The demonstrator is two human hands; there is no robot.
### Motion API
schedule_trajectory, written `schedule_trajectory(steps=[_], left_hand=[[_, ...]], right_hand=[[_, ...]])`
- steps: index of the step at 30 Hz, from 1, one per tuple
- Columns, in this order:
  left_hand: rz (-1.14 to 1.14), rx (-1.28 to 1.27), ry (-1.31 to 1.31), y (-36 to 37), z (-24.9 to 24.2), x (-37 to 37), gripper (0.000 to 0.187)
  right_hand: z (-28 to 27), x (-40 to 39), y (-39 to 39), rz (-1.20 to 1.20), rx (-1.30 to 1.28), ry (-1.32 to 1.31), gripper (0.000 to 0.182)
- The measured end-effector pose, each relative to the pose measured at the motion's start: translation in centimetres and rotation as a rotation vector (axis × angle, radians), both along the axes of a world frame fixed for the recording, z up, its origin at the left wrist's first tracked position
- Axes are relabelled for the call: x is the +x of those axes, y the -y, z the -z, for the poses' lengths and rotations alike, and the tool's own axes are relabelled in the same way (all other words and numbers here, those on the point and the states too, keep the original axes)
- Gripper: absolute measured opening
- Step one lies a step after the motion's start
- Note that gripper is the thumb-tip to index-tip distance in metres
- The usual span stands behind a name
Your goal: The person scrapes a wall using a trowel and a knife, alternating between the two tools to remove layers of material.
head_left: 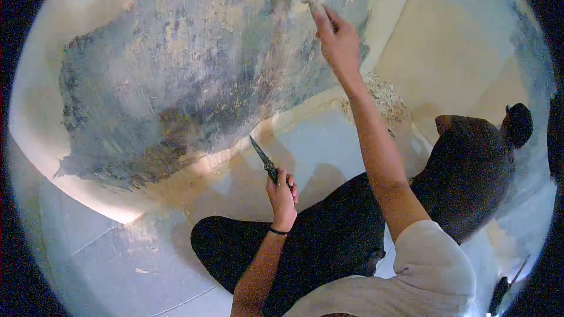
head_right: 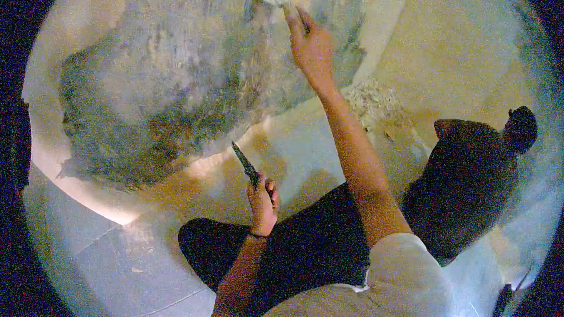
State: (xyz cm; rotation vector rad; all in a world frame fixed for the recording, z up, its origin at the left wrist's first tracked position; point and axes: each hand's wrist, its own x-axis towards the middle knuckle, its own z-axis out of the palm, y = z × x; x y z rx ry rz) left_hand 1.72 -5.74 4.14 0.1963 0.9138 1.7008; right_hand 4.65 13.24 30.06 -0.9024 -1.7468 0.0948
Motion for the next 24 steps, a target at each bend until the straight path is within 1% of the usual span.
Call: schedule_trajectory(steps=[3, 5, 6, 8, 10, 13, 15, 17, 19, 21, 23, 24], left_hand=[[-0.021, 0.029, 0.014, -0.2, -0.2, -0.1, 0.026], [-0.018, 0.027, 0.014, 0.0, -0.3, -0.4, 0.027], [-0.019, 0.028, 0.014, -0.1, -0.4, -0.5, 0.027], [-0.032, 0.034, 0.005, -0.2, -0.1, -0.4, 0.027], [-0.031, 0.021, 0.001, 0.0, -0.1, -0.3, 0.026], [-0.031, 0.010, 0.014, 0.2, -0.8, -0.2, 0.025], [-0.037, 0.022, 0.025, 0.1, -1.2, -0.3, 0.025], [-0.028, 0.042, 0.024, 0.0, 0.1, -0.3, 0.025], [-0.042, 0.034, 0.016, 0.0, -0.8, -0.3, 0.025], [-0.054, 0.034, 0.000, -0.1, -0.1, -0.1, 0.024], [-0.049, 0.048, -0.013, -0.1, 0.2, 0.1, 0.024], [-0.043, 0.064, -0.016, -0.1, 0.0, 0.1, 0.024]], right_hand=[[1.3, 0.9, 0.1, -0.066, -0.030, -0.033, 0.053], [3.8, 1.5, 0.2, -0.068, -0.041, -0.010, 0.053], [4.0, 1.3, 0.5, -0.072, -0.044, 0.001, 0.054], [3.0, 0.2, -0.8, -0.020, 0.069, 0.002, 0.053], [0.0, -1.0, -1.5, 0.026, 0.161, -0.051, 0.053], [-3.4, -0.8, 1.4, -0.047, -0.074, -0.079, 0.054], [-1.3, 0.2, 1.8, -0.040, -0.050, -0.037, 0.054], [-1.1, 0.4, 1.0, -0.050, -0.019, -0.010, 0.054], [-1.8, -0.1, 0.2, -0.074, -0.008, -0.006, 0.054], [-4.6, -1.1, -2.6, -0.033, 0.115, -0.040, 0.055], [-6.6, -1.3, -1.4, -0.080, 0.104, -0.092, 0.056], [-6.2, -0.9, -0.9, -0.088, 0.070, -0.087, 0.057]])
